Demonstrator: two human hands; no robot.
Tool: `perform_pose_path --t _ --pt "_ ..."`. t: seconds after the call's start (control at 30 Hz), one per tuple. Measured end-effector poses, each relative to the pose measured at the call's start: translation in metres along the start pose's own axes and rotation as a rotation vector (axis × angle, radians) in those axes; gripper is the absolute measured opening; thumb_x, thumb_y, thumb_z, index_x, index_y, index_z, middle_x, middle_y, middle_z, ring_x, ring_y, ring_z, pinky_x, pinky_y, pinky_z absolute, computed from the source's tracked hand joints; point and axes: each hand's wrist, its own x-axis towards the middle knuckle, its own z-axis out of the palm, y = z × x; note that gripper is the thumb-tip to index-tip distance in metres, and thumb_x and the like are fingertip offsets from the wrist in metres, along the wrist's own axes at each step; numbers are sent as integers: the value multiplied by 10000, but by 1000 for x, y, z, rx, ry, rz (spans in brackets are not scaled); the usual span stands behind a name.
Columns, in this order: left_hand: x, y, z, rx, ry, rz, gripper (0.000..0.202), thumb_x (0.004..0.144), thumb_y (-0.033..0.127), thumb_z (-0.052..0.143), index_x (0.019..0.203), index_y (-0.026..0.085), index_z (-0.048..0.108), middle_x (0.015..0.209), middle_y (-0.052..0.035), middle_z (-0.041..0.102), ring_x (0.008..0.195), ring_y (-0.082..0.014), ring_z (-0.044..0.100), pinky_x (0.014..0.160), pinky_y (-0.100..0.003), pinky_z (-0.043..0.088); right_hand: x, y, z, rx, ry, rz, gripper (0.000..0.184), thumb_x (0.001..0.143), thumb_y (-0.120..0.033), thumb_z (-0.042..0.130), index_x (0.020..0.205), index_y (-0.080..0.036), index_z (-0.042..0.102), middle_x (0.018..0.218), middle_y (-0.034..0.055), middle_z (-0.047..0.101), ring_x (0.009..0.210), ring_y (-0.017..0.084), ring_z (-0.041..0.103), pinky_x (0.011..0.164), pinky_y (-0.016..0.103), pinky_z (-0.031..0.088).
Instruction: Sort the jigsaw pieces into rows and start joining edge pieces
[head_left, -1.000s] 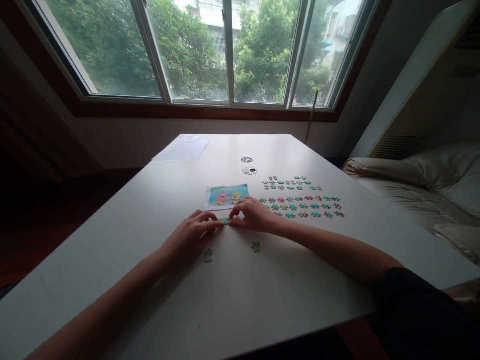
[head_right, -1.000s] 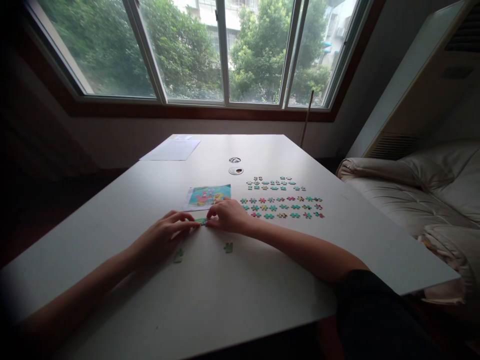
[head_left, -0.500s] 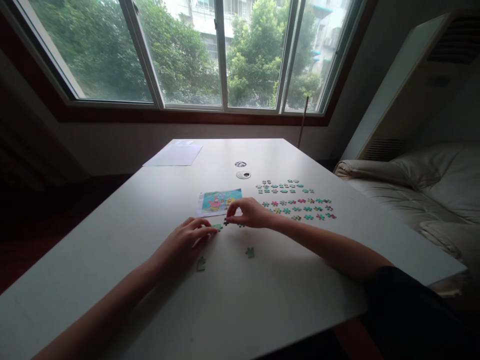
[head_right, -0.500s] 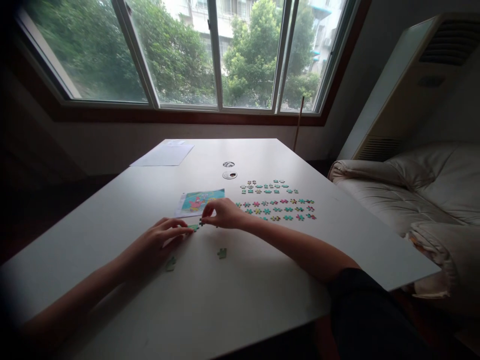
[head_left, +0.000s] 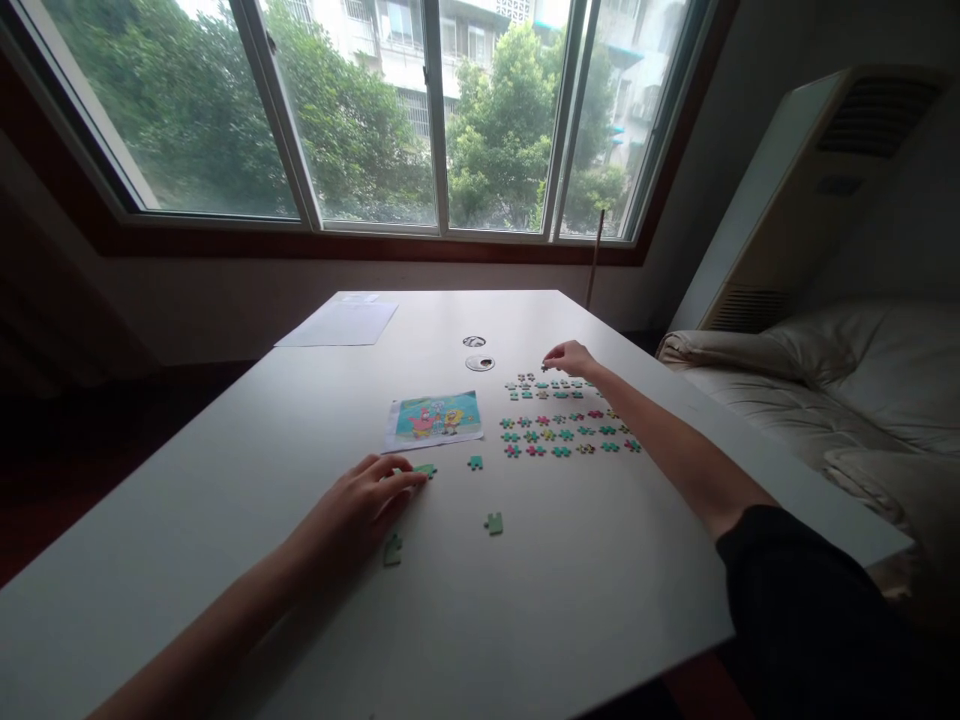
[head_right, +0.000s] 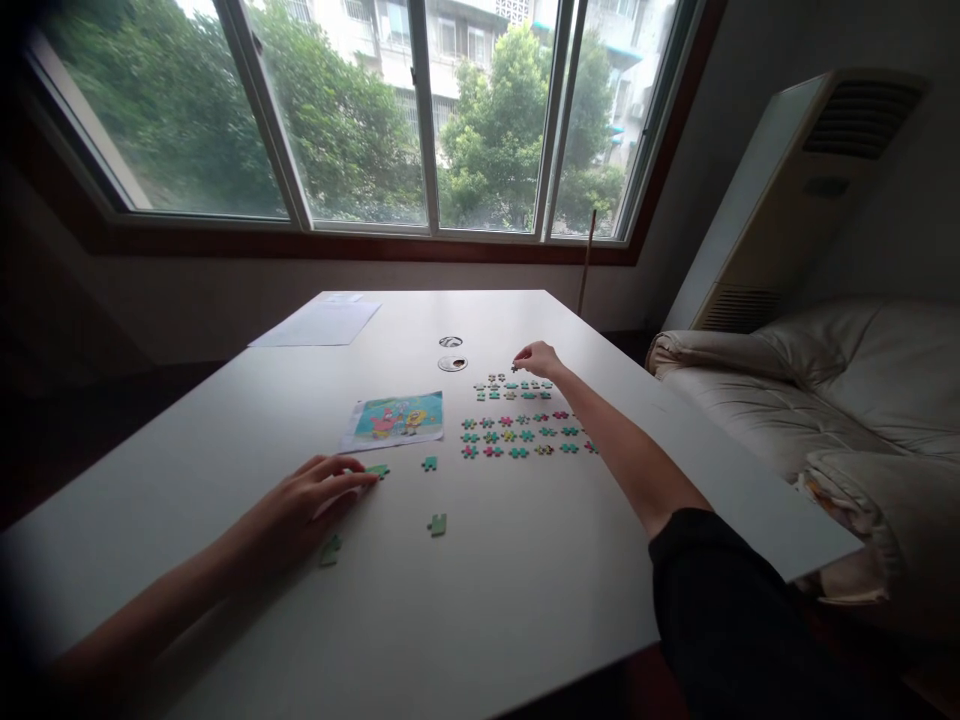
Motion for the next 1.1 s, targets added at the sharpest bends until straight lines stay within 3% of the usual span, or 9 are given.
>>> perform_pose_path --t 0.2,0.4,0.63,0.9,1.1 --pt "1 -3 3 16 6 2 306 864 234 377 1072 247 601 1038 -78 583 912 -209 526 738 -333 482 15 10 15 -84 -38 -10 186 684 -247 625 829 -161 703 829 40 688 761 122 601 648 168 431" --pt "1 -1 1 28 -7 -3 308 869 220 370 1085 244 589 1054 -78 575 928 -210 521 753 -338 474 18 15 24 -144 -31 -19 197 710 -251 601 846 -152 702 747 45 687 700 124 606 650 185 425" --pt "1 -2 1 29 -6 6 304 865 226 385 1089 258 588 1056 -70 574 927 -202 522 761 -319 473 17 19 28 -173 3 -33 205 714 -271 601 849 -150 697 819 55 685 742 131 605 648 181 420" --pt "1 -2 1 22 33 19 301 857 225 393 1072 260 600 1036 -68 586 901 -199 531 743 -313 480 13 20 26 -178 37 -50 223 761 -264 548 892 -143 681 865 59 678 782 134 598 678 185 411" --pt "1 -3 3 31 -11 10 312 865 225 375 1093 251 586 1062 -76 572 927 -205 526 762 -323 476 5 29 6 -166 53 -73 246 775 -310 525 895 -156 674 890 53 670 809 144 590 702 205 407"
